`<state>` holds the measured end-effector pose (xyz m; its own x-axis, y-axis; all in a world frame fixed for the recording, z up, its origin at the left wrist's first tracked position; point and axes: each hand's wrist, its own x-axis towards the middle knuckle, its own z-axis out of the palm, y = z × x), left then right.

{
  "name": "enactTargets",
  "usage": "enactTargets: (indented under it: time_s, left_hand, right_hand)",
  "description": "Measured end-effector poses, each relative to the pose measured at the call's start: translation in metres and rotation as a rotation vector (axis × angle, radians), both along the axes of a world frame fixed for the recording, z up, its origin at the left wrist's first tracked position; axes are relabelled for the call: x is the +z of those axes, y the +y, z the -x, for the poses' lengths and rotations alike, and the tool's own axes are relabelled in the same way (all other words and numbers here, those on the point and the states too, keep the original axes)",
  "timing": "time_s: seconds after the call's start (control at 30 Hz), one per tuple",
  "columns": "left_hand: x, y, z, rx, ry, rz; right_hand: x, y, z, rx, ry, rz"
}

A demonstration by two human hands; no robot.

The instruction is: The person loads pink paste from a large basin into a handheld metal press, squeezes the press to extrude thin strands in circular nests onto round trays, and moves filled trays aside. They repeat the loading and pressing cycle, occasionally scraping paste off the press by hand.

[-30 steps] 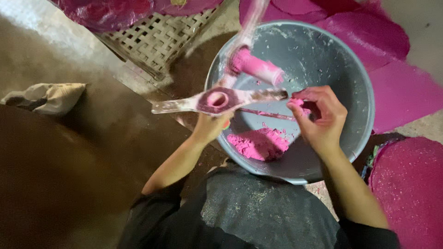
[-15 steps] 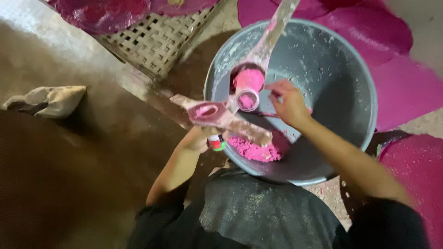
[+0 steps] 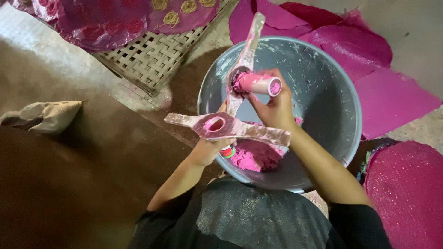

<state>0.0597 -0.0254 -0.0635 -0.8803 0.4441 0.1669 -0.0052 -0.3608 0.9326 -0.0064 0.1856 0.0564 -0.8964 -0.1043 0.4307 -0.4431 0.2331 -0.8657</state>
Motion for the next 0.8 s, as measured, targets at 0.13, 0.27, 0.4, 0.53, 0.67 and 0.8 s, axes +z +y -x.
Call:
enactTargets:
  time_s: [0.13, 0.27, 0.4, 0.53, 0.67, 0.8]
  left_hand:
    - [-0.021, 0.020, 0.010, 0.080, 0.069, 0.138]
    - [0.003, 0.022, 0.019, 0.100, 0.016, 0.177]
    - [0.060, 0.010, 0.020, 0.191, 0.208, 0.406]
    - [0.099, 0.023, 0.018, 0.452, 0.881, 0.665]
    - [0.105, 0.038, 0.018, 0.312, 0.647, 0.732]
    - [0.095, 0.036, 0.018, 0.247, 0.532, 0.609]
  right_hand:
    - [-0.045, 0.004, 0.013, 0.010, -0.112, 0.101]
    - [-0.049, 0.037, 0.024, 0.037, -0.302, 0.086]
    - [0.002, 0.097, 0.022, 0.177, -0.341, 0.584]
    - [0.039, 0.090, 0.004, 0.262, -0.290, 0.234]
    - [0.040, 0.048, -0.017, 0.036, -0.140, -0.212]
    - [0.034, 0.039, -0.023, -0.068, 0.167, -0.606]
